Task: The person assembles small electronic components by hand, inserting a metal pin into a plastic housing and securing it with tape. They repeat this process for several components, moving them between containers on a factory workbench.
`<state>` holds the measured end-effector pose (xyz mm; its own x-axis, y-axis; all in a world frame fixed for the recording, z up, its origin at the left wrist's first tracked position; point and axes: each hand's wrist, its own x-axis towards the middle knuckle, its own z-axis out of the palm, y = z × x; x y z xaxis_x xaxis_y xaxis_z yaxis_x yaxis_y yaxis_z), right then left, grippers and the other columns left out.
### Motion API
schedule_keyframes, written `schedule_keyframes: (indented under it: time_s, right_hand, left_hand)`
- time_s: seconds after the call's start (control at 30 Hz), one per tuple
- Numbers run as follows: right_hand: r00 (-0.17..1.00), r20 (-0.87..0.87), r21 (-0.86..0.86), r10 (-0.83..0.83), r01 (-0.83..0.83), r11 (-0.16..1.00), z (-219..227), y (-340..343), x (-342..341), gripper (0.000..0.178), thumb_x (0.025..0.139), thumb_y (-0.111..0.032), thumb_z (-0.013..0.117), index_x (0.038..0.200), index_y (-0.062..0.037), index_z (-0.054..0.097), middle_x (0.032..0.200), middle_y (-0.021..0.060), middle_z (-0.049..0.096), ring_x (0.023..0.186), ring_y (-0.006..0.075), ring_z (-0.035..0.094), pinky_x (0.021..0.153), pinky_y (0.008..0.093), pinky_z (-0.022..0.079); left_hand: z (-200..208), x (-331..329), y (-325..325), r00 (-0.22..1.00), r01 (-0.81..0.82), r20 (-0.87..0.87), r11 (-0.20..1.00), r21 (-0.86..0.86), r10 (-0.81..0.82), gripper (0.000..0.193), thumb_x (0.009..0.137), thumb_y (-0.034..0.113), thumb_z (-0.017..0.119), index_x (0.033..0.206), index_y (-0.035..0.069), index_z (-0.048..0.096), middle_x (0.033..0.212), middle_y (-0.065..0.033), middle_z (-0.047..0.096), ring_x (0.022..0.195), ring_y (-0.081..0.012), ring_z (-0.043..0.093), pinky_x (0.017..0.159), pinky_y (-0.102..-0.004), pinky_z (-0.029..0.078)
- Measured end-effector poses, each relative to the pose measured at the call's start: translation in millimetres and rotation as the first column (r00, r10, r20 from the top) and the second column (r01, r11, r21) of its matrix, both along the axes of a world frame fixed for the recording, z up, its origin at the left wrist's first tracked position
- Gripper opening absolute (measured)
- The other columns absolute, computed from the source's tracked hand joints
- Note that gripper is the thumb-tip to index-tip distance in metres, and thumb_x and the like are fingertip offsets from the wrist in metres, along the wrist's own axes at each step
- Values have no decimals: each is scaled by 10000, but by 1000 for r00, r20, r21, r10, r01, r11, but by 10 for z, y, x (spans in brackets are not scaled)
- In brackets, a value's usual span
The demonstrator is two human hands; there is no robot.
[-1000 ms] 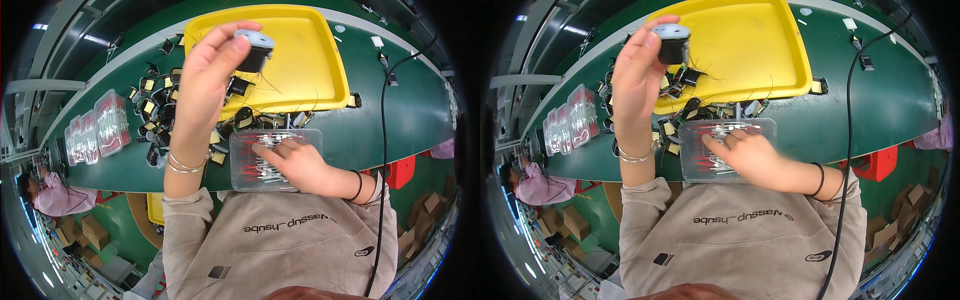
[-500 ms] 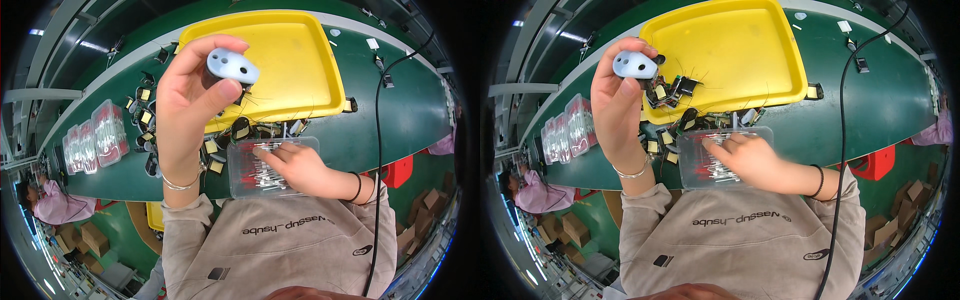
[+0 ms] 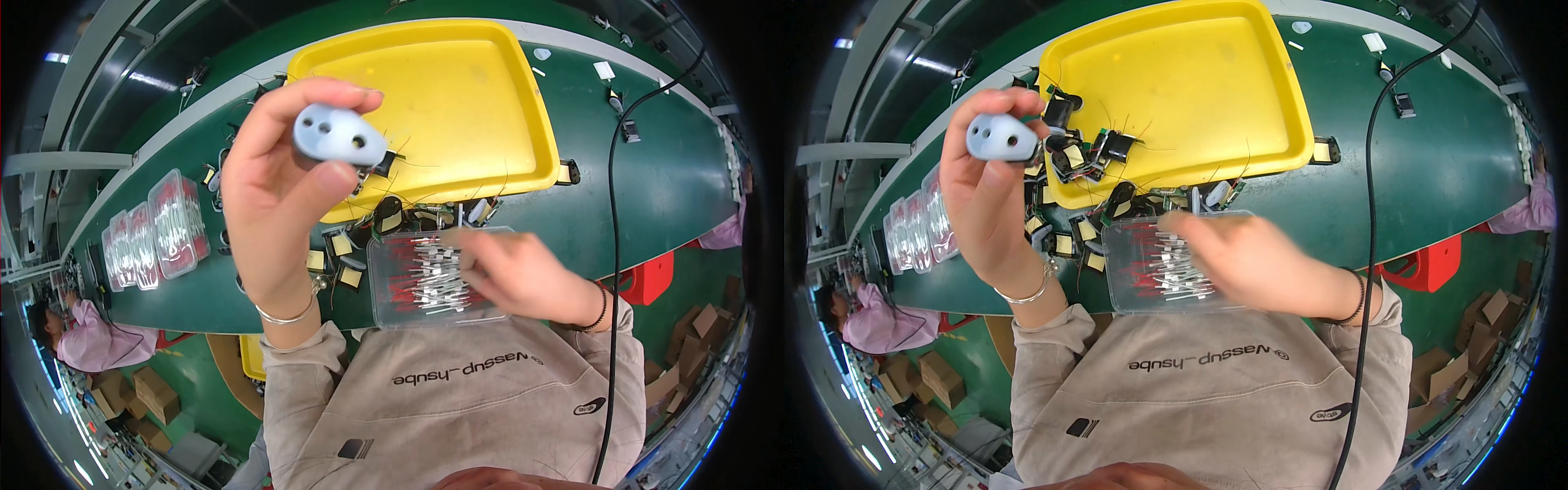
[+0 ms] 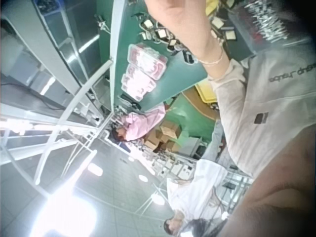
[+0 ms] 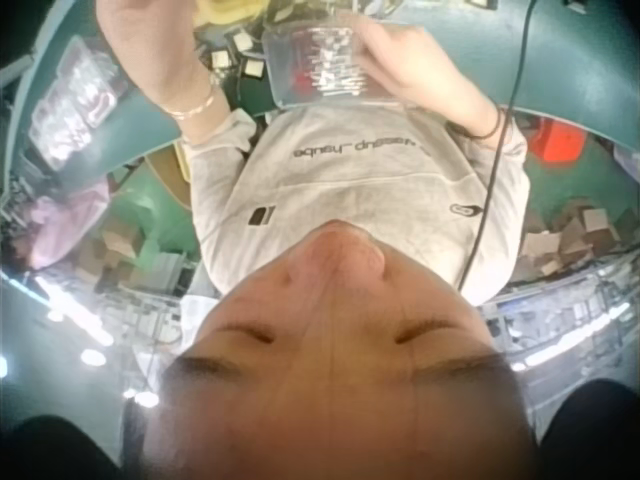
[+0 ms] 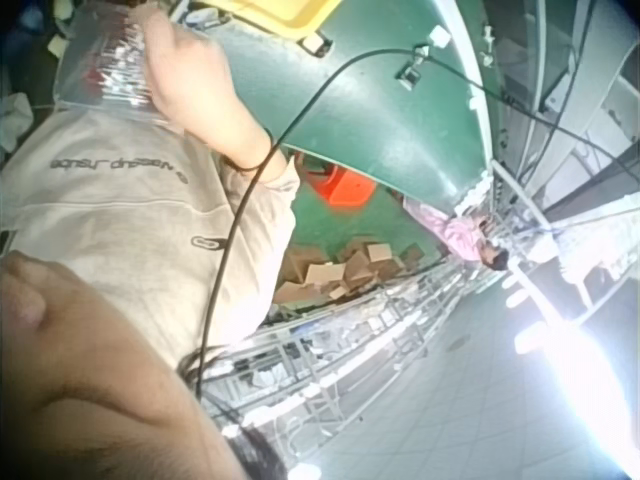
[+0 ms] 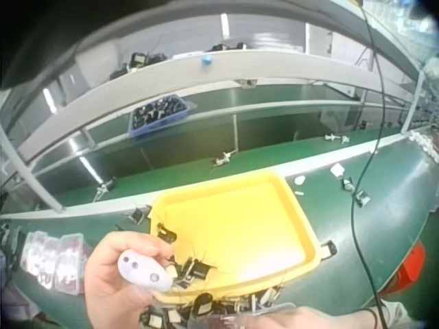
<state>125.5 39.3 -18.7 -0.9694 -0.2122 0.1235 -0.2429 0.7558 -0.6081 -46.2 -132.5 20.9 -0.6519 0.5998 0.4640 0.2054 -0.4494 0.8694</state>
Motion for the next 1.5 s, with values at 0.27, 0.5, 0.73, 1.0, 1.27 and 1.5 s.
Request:
schedule_keyframes:
  time_s: [0.27, 0.5, 0.73, 1.0, 1.27, 1.5]
  right_hand:
    - [943, -233, -218, -236, 186, 958, 563, 331, -263, 539, 652, 118, 685, 1146, -8, 508, 702, 62, 639, 696, 167, 652, 662, 262, 492]
    - [878, -411, -119, -245, 215, 969, 642, 340, -427, 526, 637, 118, 690, 1123, -22, 547, 703, 43, 640, 691, 154, 646, 661, 252, 485]
    - [869, -372, -531, -326, 89, 843, 606, 432, -531, 557, 622, -32, 770, 1147, -46, 584, 868, 36, 649, 765, 169, 621, 686, 281, 501]
    - [915, -400, -520, 59, -279, 807, 407, 542, -719, 444, 638, -34, 763, 1062, -3, 634, 946, 107, 659, 827, 177, 629, 703, 281, 496]
    - [778, -439, -780, -449, -83, 620, 540, 407, -482, 135, 652, 71, 681, 781, 46, 653, 743, 151, 640, 657, 211, 631, 611, 274, 493]
    - [834, -465, -607, -297, -56, 792, 636, 374, -451, 241, 557, 44, 755, 786, 25, 681, 752, 116, 653, 640, 184, 636, 596, 264, 498]
  left_hand:
    - [214, -1, -116, 871, 113, -372, 869, -482, -320, 426, 647, 210, 768, 965, -32, 620, 953, -127, 634, 982, -275, 547, 873, -366, 407]
    - [160, 65, 29, 799, -117, -540, 813, -570, -263, 332, 630, 187, 763, 927, 81, 658, 1127, -74, 594, 1146, -312, 452, 968, -424, 331]
    - [120, -18, 99, 865, 33, -390, 813, -581, -314, 379, 586, 200, 783, 912, 49, 664, 979, -77, 628, 1068, -302, 521, 922, -409, 377]
    - [48, 35, 186, 930, 244, -162, 885, -396, -329, 356, 621, 203, 785, 925, 50, 684, 967, -66, 641, 996, -254, 554, 896, -363, 390]
    - [-96, 197, 264, 983, 177, 15, 913, -368, -184, 354, 659, 44, 755, 996, 38, 646, 977, -53, 674, 892, -199, 620, 828, -288, 463]
    - [-153, 323, 351, 968, -88, -251, 967, -240, 25, 307, 700, 43, 762, 957, 73, 597, 956, -66, 705, 952, -222, 665, 996, -441, 354]
